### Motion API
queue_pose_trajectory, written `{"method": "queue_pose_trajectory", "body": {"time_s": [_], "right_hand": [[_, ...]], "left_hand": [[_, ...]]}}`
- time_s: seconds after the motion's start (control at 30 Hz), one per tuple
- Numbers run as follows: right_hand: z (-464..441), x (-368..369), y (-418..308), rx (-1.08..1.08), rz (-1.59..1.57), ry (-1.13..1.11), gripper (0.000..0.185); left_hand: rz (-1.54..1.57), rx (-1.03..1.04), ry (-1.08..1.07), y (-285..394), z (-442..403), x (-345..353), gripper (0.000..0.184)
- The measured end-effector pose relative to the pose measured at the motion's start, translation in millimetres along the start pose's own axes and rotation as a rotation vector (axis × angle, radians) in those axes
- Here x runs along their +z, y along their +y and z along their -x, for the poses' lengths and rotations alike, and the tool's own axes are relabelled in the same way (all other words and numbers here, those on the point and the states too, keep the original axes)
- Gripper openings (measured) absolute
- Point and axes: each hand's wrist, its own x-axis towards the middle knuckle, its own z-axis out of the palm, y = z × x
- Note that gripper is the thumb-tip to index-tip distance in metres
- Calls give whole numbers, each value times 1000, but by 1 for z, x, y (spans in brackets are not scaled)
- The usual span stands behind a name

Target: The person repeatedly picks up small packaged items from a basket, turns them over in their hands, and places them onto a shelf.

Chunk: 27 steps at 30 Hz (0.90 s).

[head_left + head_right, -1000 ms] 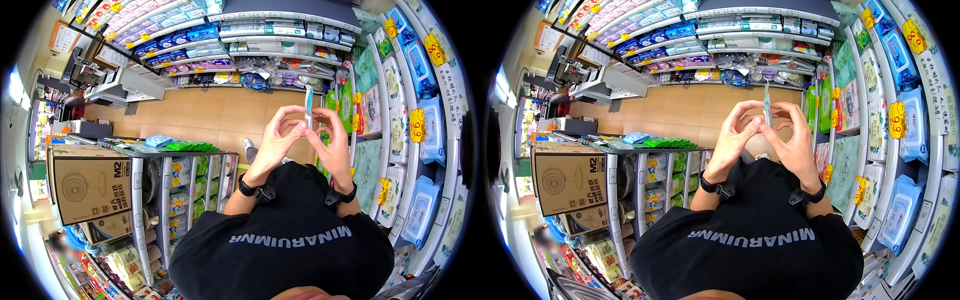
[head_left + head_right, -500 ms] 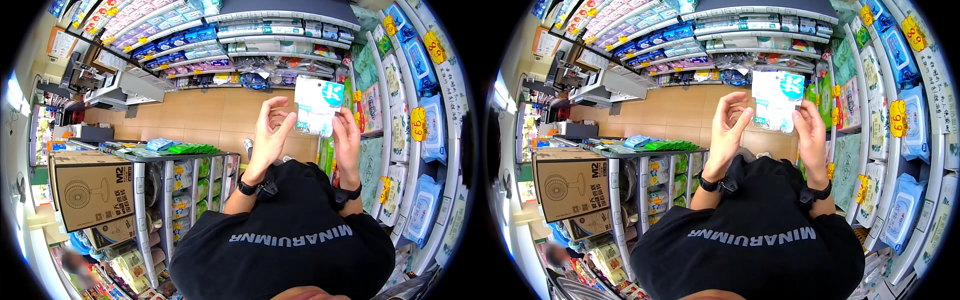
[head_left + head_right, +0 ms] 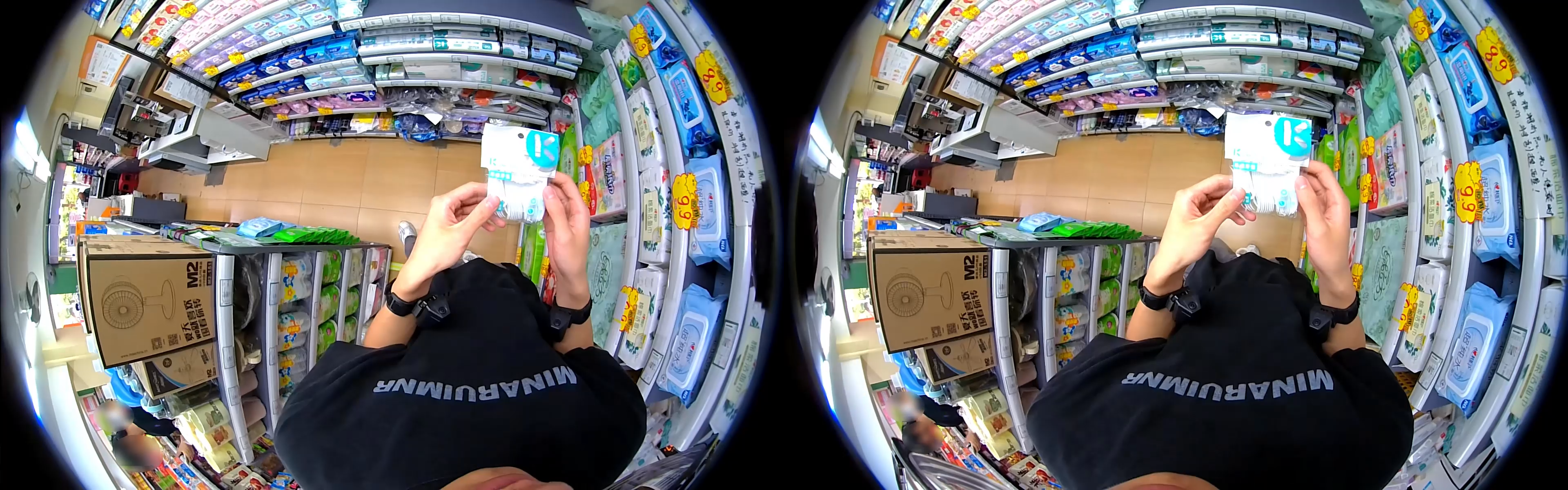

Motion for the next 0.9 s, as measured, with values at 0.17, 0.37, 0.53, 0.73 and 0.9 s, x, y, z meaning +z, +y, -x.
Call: {"method": "queue_pose_trajectory", "body": {"time_s": [0.17, 0.37, 0.53, 0.73, 0.9], "right_hand": [[0, -3, 1, -7, -7, 7, 25], [2, -4, -3, -3, -23, 8, 25], [4, -4, -8, -15, -9, -5, 25], [6, -5, -10, -55, 44, -9, 29], [7, 0, -16, -36, 33, 15, 39]], "left_hand": [[9, 7, 0, -1, 1, 1, 27], [51, 14, -38, 3, 1, 3, 24], [36, 13, -25, 3, 1, 6, 23], [64, 40, -15, 5, 0, 11, 27], [32, 33, -46, 3, -2, 10, 31]]}}
